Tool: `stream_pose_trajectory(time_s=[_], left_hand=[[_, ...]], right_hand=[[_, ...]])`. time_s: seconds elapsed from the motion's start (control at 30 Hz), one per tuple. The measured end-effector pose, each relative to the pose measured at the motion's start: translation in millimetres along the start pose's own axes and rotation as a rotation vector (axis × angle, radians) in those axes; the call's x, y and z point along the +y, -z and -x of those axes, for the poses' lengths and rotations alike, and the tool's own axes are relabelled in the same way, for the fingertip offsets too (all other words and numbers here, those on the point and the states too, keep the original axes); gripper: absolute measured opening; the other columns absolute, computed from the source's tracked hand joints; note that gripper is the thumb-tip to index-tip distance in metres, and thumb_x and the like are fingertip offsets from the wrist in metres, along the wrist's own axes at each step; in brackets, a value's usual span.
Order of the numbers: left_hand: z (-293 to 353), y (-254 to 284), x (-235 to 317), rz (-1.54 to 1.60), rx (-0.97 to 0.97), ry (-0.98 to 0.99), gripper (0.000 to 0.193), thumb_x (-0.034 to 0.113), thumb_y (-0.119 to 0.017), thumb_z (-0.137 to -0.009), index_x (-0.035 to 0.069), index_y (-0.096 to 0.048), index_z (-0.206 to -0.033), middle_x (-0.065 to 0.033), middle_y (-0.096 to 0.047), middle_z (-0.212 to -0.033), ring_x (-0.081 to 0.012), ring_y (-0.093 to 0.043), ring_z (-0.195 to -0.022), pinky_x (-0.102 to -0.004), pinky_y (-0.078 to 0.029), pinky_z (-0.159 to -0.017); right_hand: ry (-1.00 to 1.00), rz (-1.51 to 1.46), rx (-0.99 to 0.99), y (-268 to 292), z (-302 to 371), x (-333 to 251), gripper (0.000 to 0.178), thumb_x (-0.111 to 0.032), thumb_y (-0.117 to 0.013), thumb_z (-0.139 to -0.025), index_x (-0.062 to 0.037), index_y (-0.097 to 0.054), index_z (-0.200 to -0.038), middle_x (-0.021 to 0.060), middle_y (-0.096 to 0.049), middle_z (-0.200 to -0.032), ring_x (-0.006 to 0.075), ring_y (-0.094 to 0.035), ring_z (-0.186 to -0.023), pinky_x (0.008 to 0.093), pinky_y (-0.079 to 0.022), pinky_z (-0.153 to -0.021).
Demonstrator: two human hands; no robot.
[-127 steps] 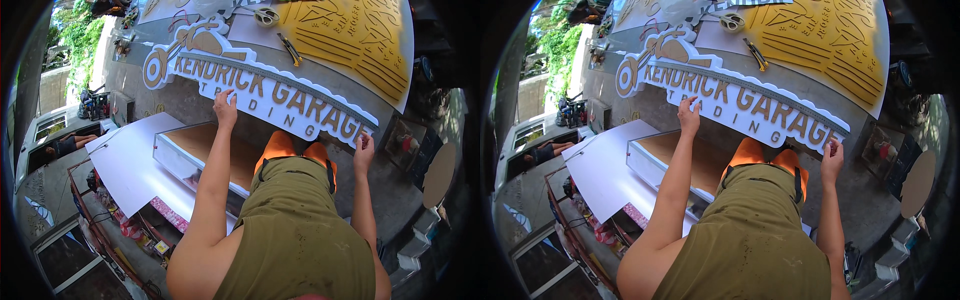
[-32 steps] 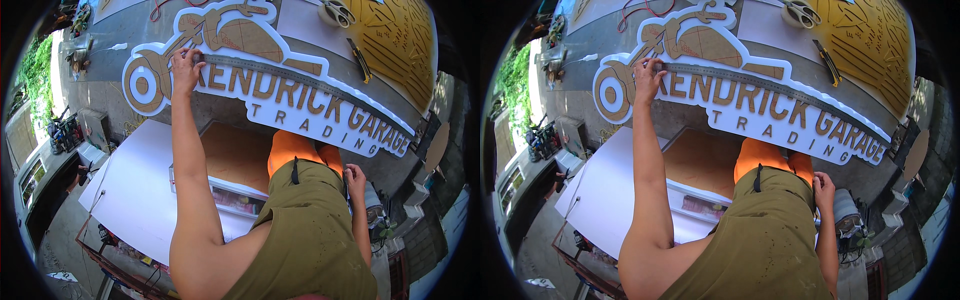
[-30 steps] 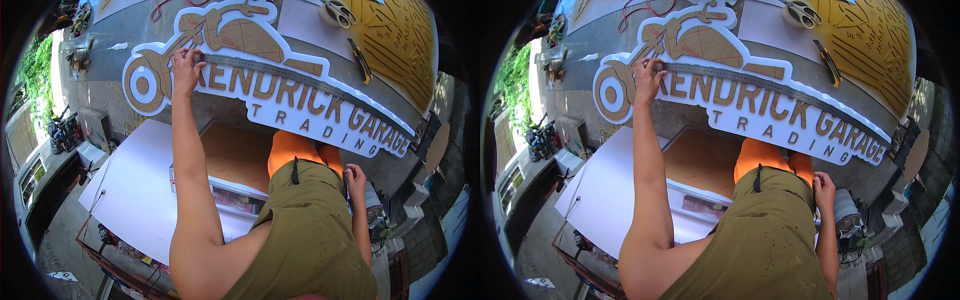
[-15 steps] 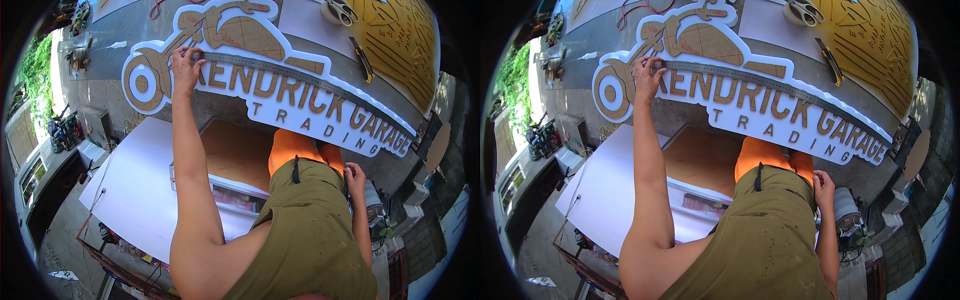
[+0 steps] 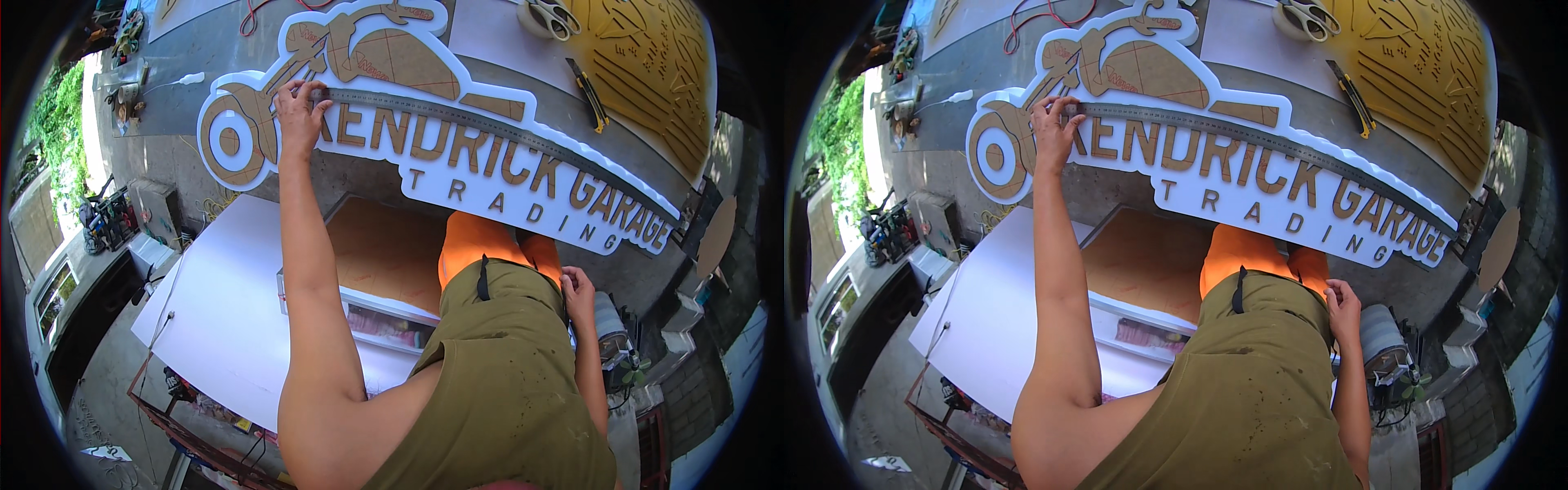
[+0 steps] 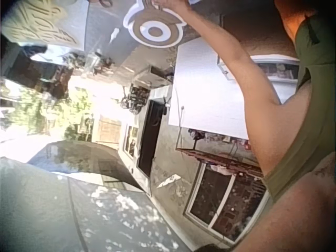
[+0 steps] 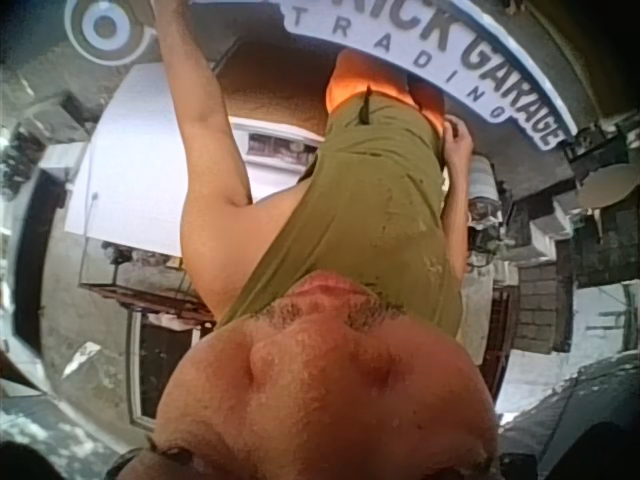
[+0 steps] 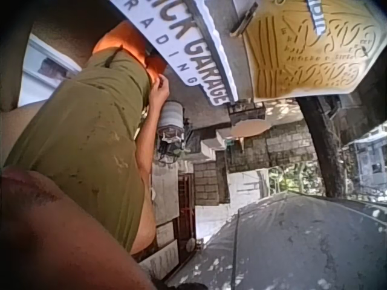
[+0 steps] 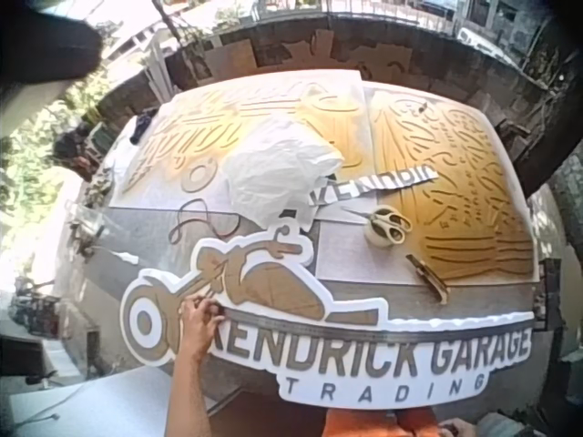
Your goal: Measuring and positioning individual letters on a sign board for alignment and assembly.
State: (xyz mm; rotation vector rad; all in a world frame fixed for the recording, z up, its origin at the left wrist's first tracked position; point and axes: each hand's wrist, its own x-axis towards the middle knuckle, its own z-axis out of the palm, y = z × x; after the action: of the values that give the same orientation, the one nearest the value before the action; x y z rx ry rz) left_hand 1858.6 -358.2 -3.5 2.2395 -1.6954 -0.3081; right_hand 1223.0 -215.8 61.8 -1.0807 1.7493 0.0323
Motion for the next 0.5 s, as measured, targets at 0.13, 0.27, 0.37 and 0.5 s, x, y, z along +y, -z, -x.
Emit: stream_pose_trajectory(time_s=[0.13,0.27,0.37,0.5], left_hand=[[1,1,-1,-0.007,-0.002,-0.003,0.034,0.022,-0.079,-0.079,0.019,-0.069,-0.111,-0.0119,-0.051,-0.123,-0.0331,-0.046,-0.118,-0.0447,-0.037,-0.101],[5,-1,12,-0.106,0.042,0.008,0.038,0.022,-0.079,-0.079,0.022,-0.067,-0.115,-0.0093,-0.051,-0.122,-0.0328,-0.046,-0.116,-0.0453,-0.038,-0.099],[16,-5,46,-0.151,0.097,0.027,0.038,0.022,-0.077,-0.082,0.023,-0.065,-0.118,-0.0066,-0.051,-0.123,-0.0307,-0.046,-0.117,-0.0451,-0.037,-0.099],[28,-15,85,-0.122,-0.007,-0.113,0.038,0.022,-0.075,-0.083,0.024,-0.064,-0.119,-0.0031,-0.050,-0.126,-0.0283,-0.046,-0.119,-0.0436,-0.035,-0.099]], right_hand=[[0.013,-0.007,-0.002,1,1,0,0.018,-0.007,-0.060,-0.094,0.0004,-0.065,-0.110,0.0045,-0.068,-0.087,0.0099,-0.062,-0.078,0.0267,-0.051,-0.074],[-0.001,-0.016,0.011,-1,1,4,0.019,-0.008,-0.060,-0.094,0.0003,-0.066,-0.110,0.0049,-0.069,-0.087,0.0104,-0.062,-0.077,0.0274,-0.051,-0.074],[-0.012,-0.013,0.018,0,4,-4,0.018,-0.007,-0.060,-0.094,0.0007,-0.065,-0.110,0.0038,-0.068,-0.087,0.0096,-0.062,-0.078,0.0267,-0.051,-0.074],[0.001,-0.020,0.014,-2,4,-5,0.018,-0.007,-0.060,-0.095,0.0012,-0.065,-0.109,0.0027,-0.067,-0.087,0.0087,-0.061,-0.078,0.0259,-0.051,-0.074]])
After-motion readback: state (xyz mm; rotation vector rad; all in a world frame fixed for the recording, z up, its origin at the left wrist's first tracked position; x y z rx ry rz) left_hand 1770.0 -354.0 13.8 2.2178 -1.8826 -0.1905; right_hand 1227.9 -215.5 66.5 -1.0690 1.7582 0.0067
